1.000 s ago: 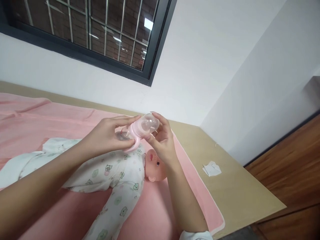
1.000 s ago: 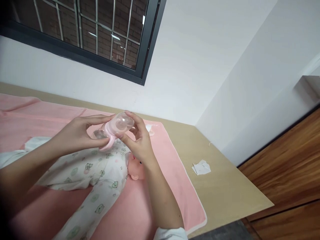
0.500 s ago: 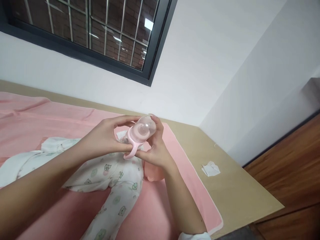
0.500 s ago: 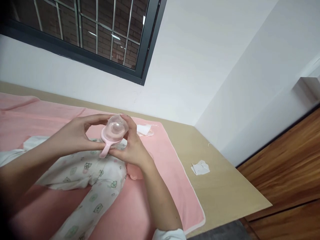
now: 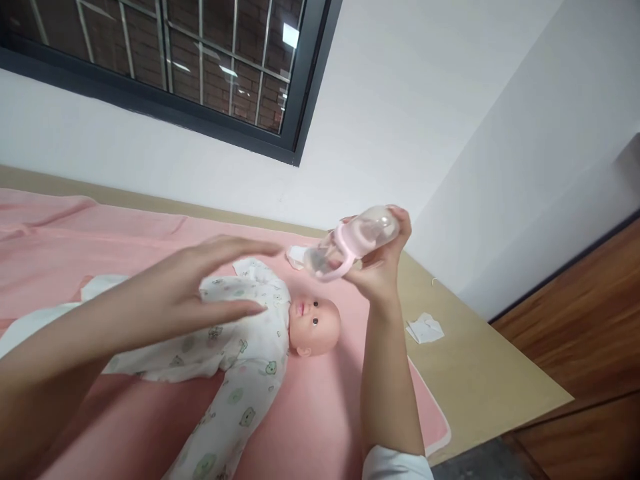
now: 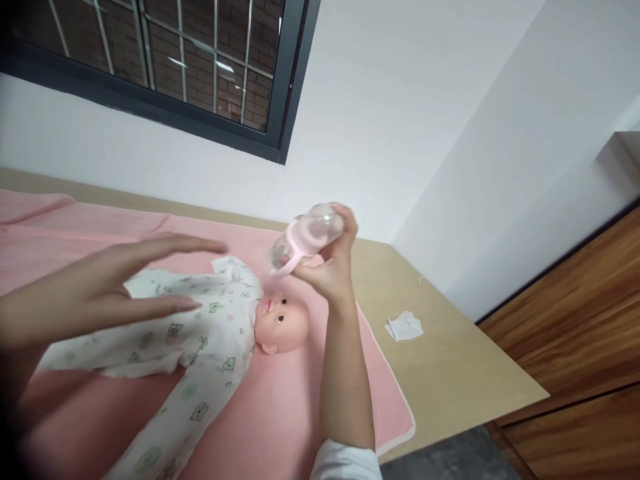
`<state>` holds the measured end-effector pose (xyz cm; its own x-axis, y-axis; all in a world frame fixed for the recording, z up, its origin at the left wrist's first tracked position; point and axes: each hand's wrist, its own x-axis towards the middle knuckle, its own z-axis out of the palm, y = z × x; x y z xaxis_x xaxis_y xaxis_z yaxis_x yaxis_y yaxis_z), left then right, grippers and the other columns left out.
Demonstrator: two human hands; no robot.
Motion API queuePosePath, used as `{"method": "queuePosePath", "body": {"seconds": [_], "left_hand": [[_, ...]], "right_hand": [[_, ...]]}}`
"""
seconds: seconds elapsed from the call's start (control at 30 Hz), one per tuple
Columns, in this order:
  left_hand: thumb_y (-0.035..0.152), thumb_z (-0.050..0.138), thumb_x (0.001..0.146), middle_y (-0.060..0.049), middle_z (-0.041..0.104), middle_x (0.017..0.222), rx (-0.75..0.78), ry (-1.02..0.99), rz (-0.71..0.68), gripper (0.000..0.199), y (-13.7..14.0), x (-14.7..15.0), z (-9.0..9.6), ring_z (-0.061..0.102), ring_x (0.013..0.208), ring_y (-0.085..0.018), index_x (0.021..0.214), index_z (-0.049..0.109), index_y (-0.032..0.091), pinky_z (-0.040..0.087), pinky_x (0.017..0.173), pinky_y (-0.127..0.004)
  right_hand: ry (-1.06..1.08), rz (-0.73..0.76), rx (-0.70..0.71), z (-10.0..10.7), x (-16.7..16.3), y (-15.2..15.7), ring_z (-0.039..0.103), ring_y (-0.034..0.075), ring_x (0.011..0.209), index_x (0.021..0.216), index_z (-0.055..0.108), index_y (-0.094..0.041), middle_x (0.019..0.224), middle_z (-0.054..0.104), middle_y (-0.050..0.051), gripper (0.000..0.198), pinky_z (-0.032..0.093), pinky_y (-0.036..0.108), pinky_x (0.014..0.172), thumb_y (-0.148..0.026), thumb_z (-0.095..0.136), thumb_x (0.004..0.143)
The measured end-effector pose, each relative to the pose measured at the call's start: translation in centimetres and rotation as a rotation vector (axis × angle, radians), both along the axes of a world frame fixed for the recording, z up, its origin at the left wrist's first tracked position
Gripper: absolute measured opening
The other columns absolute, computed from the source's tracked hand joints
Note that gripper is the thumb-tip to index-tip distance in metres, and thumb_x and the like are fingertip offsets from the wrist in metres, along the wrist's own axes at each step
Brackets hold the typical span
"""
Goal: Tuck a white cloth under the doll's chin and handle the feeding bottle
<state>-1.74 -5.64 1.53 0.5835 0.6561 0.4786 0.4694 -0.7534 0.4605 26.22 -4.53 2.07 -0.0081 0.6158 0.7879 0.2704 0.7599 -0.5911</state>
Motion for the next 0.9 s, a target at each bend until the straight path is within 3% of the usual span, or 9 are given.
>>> {"method": "queuePosePath", "body": {"seconds": [0.13, 0.2, 0.3, 0.37, 0.5, 0.57, 0.73, 0.9], "left_hand": [[0.038, 0.063, 0.087, 0.001, 0.055, 0.140, -0.083, 0.144, -0.460, 0.051, -2.5, 3.8, -3.3, 0.051, 0.126, -0.021, 0.136, 0.050, 0.034, 0.042, 0.106, -0.031], [0.040, 0.060, 0.089, -0.005, 0.055, 0.140, 0.024, 0.243, -0.688, 0.054, -3.8, 5.7, -5.6, 0.048, 0.130, -0.025, 0.140, 0.048, 0.029, 0.038, 0.110, -0.037], [0.030, 0.059, 0.088, -0.007, 0.059, 0.136, 0.120, 0.367, -0.821, 0.047, -5.4, 7.3, -9.1, 0.050, 0.130, -0.027, 0.135, 0.055, 0.030, 0.039, 0.109, -0.041], [0.029, 0.058, 0.086, -0.009, 0.057, 0.138, 0.146, 0.396, -0.843, 0.051, -5.9, 7.6, -11.3, 0.049, 0.131, -0.028, 0.137, 0.053, 0.030, 0.040, 0.108, -0.043], [0.036, 0.061, 0.083, -0.018, 0.043, 0.149, 0.220, 0.441, -0.788, 0.074, -6.2, 7.5, -15.2, 0.044, 0.135, -0.031, 0.150, 0.036, 0.020, 0.037, 0.110, -0.046], [0.035, 0.059, 0.085, -0.019, 0.047, 0.146, 0.254, 0.449, -0.728, 0.069, -6.4, 7.6, -16.4, 0.052, 0.128, -0.032, 0.149, 0.040, 0.020, 0.041, 0.105, -0.046], [0.033, 0.052, 0.090, -0.022, 0.057, 0.134, 0.356, 0.525, -0.663, 0.044, -7.0, 8.3, -16.8, 0.064, 0.111, -0.032, 0.131, 0.060, 0.019, 0.050, 0.086, -0.043], [0.036, 0.046, 0.093, -0.023, 0.056, 0.134, 0.352, 0.585, -0.677, 0.043, -7.1, 8.9, -16.8, 0.062, 0.115, -0.033, 0.130, 0.059, 0.018, 0.050, 0.088, -0.045]], "right_hand": [[0.087, -0.188, -0.019, -1.2, 4.0, 2.9, 0.061, 0.019, 0.106, 0.138, 0.022, -0.036, 0.135, 0.046, 0.008, 0.097, 0.056, 0.036, 0.085, -0.033, 0.080, 0.061], [0.122, -0.255, -0.061, -2.8, 6.0, 4.6, 0.061, 0.016, 0.100, 0.138, 0.024, -0.034, 0.134, 0.046, 0.008, 0.095, 0.056, 0.031, 0.081, -0.030, 0.079, 0.060], [0.133, -0.383, -0.135, -5.9, 8.5, 6.7, 0.060, 0.014, 0.101, 0.138, 0.028, -0.030, 0.134, 0.047, 0.008, 0.093, 0.052, 0.026, 0.084, -0.024, 0.075, 0.059], [0.103, -0.472, -0.200, -7.9, 9.7, 7.6, 0.060, 0.013, 0.099, 0.140, 0.028, -0.026, 0.129, 0.052, 0.008, 0.092, 0.050, 0.025, 0.086, -0.023, 0.072, 0.059], [-0.014, -0.712, -0.386, -11.0, 10.7, 8.2, 0.062, 0.017, 0.093, 0.138, 0.034, -0.026, 0.120, 0.061, 0.005, 0.087, 0.050, 0.028, 0.085, -0.021, 0.068, 0.059], [-0.072, -0.809, -0.481, -11.9, 10.8, 8.3, 0.062, 0.019, 0.093, 0.138, 0.037, -0.028, 0.115, 0.063, 0.002, 0.085, 0.050, 0.030, 0.086, -0.021, 0.067, 0.059], [-0.111, -0.878, -0.545, -12.9, 10.9, 8.4, 0.062, 0.019, 0.097, 0.139, 0.037, -0.032, 0.112, 0.064, 0.000, 0.084, 0.050, 0.032, 0.089, -0.021, 0.065, 0.061], [-0.118, -0.889, -0.530, -13.4, 11.0, 8.6, 0.062, 0.020, 0.102, 0.140, 0.035, -0.032, 0.115, 0.064, 0.001, 0.084, 0.050, 0.035, 0.090, -0.022, 0.065, 0.062]]}}
